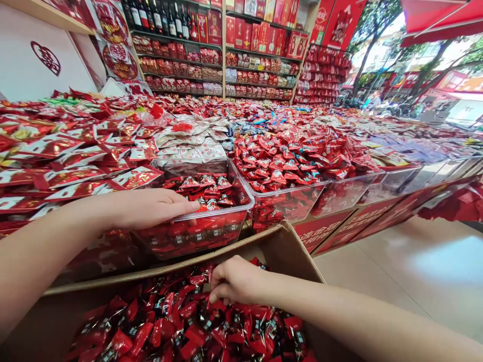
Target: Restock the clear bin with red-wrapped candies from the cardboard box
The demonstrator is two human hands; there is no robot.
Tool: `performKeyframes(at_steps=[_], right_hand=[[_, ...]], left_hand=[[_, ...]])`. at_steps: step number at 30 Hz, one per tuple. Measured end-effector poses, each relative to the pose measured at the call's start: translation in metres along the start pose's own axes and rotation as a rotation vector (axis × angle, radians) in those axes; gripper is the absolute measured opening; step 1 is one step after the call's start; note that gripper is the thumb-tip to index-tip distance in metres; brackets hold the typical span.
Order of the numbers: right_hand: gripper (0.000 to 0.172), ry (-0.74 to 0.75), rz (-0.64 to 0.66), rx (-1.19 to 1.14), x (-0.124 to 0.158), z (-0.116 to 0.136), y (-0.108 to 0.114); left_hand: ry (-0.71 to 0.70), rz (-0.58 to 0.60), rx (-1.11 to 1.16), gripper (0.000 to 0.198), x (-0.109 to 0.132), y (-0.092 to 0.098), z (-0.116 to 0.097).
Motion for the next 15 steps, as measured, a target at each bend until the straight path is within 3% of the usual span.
performKeyframes(at_steps=[4, 8, 10, 13, 15], right_hand=[[0.028, -0.058, -0.075, -0.319, 0.020, 0.001, 0.010], [0.015, -0.007, -0.281, -0.208, 0.037, 0.004, 0.017], [0.016, 0.037, -0.366, -0.151, 0.044, 0.008, 0.019], [0.032, 0.068, -0.377, -0.220, 0.055, 0.018, 0.024], [0.029, 0.060, -0.352, -0.251, 0.063, 0.031, 0.033]], left_hand=[[0.026, -0.001, -0.006, 0.055, -0.002, 0.000, 0.001], [0.058, -0.020, -0.011, 0.056, -0.003, -0.001, 0.003], [0.063, -0.019, -0.006, 0.056, -0.003, -0.001, 0.003], [0.065, -0.021, 0.005, 0.056, -0.002, -0.001, 0.003], [0.050, -0.007, 0.023, 0.054, -0.001, -0.002, 0.002]])
Point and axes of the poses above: each hand's wrist, its own x-axis away from the middle knuckle, its own y-axis out of the back of the hand, z = x × y, the point moved 3 cm from there along -x, towards the middle knuckle, and after that the axes turned 2 degrees about -y, right-handed, at the moved point
